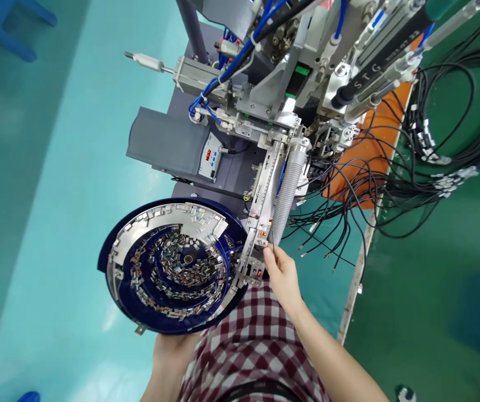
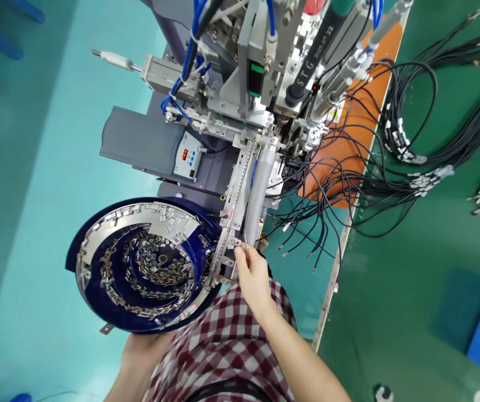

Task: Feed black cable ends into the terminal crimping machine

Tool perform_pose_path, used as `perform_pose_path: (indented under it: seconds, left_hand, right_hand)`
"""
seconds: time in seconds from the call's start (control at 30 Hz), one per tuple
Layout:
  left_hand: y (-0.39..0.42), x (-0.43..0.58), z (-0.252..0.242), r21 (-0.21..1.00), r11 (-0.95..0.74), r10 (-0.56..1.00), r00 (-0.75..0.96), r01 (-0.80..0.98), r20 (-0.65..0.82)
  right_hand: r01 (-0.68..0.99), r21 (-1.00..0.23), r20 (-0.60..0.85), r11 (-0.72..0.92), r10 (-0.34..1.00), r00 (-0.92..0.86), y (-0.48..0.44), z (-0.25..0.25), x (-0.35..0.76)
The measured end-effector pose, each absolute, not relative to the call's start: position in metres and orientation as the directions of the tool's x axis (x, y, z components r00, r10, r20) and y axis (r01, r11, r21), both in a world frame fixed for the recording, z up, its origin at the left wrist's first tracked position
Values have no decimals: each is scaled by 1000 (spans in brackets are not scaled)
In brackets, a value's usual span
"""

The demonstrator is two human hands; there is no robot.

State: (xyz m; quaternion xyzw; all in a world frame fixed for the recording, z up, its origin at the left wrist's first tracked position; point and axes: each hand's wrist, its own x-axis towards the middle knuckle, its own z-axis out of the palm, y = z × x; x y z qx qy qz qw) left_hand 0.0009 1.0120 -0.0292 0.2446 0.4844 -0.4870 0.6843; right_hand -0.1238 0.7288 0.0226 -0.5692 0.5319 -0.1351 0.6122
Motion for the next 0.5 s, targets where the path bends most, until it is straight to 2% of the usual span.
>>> perform_pose_path:
  seconds: [0.1,0.3,0.5]
  left_hand:
    - [1011,1,-30,-50,423,-428,151,905,-891]
    - [1015,1,-31,-30,403,-404,148,915,-903]
    - [1030,3,-41,-36,416,-356,126,908,-926]
  right_hand:
    - [-420,-810,-561,409,-749,353,725,22,-116]
    - [-381,-781,-613,496,-726,312,724,22,-113]
    - [-366,-775,-624,515,-716,312,724,23,-112]
